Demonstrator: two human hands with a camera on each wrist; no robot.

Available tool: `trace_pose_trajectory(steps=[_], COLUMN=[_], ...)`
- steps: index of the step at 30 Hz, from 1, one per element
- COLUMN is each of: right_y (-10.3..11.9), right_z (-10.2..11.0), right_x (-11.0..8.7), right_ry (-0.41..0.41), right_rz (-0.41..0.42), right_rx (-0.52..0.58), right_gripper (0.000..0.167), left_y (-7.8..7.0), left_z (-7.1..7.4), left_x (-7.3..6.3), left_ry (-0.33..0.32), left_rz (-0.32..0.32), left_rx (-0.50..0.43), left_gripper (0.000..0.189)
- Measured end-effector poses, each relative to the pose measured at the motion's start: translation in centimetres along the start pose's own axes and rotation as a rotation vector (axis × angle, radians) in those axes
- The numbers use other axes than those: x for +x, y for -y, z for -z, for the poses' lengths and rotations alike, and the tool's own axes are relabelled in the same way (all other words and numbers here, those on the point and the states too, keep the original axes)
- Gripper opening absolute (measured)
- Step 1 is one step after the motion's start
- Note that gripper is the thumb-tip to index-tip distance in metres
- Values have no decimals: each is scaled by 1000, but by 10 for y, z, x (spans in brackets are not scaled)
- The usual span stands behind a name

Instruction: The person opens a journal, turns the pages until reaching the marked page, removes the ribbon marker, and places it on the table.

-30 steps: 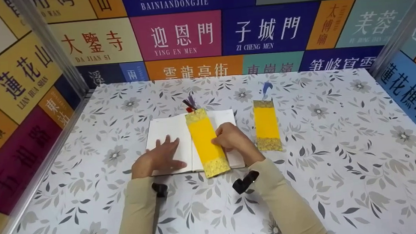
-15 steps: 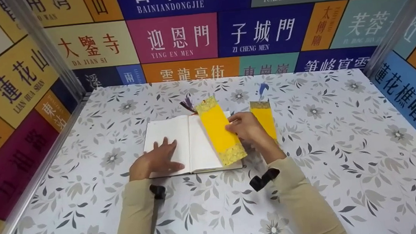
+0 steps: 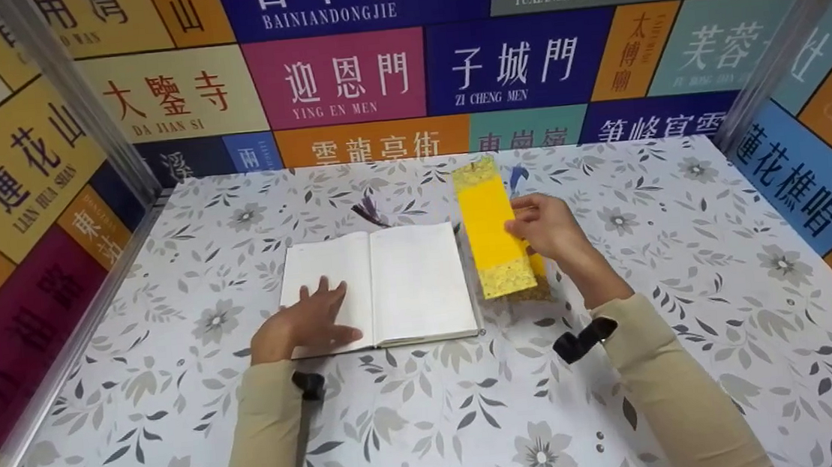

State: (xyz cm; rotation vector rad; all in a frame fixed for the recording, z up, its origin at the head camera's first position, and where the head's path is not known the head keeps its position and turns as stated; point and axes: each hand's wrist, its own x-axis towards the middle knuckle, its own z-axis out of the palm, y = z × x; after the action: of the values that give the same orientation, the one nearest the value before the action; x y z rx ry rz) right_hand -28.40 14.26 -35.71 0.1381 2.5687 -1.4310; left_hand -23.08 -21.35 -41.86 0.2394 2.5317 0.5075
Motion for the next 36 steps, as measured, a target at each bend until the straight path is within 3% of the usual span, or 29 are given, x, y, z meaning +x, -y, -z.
trace_pose_trajectory(steps=[4,8,14,18,25,29,34,36], right_y=[-7,-13,-16,-21,-44,-54,-58,-61], right_z=[18,34,55,68,80,86,88,88], right_x=[7,18,36,49,65,71,77,79], right_ry=[-47,-121,-169,-155,-89,-97,-162,-151], right_rz=[6,17,-33,-70,-138,-102,-44,-42], right_rx=[-7,-87,-163,-132,39,94,84,96], right_gripper=[51,53,56,59,64,65,63,62], left_y=[1,1,0,-2,-5,-5,-2,-1], left_z=[1,3,4,3,1,0,1,1], left_x=[0,-1,-1,0,2,1,0,-1], left_ry=[1,0,-1,1,0,-4,-4,-5], left_rz=[14,23,25,26,9,0,2,9], left_rx=[-9,2,-2,10,19,19,2,5], left_gripper=[93,93,94,94,93,92,92,92])
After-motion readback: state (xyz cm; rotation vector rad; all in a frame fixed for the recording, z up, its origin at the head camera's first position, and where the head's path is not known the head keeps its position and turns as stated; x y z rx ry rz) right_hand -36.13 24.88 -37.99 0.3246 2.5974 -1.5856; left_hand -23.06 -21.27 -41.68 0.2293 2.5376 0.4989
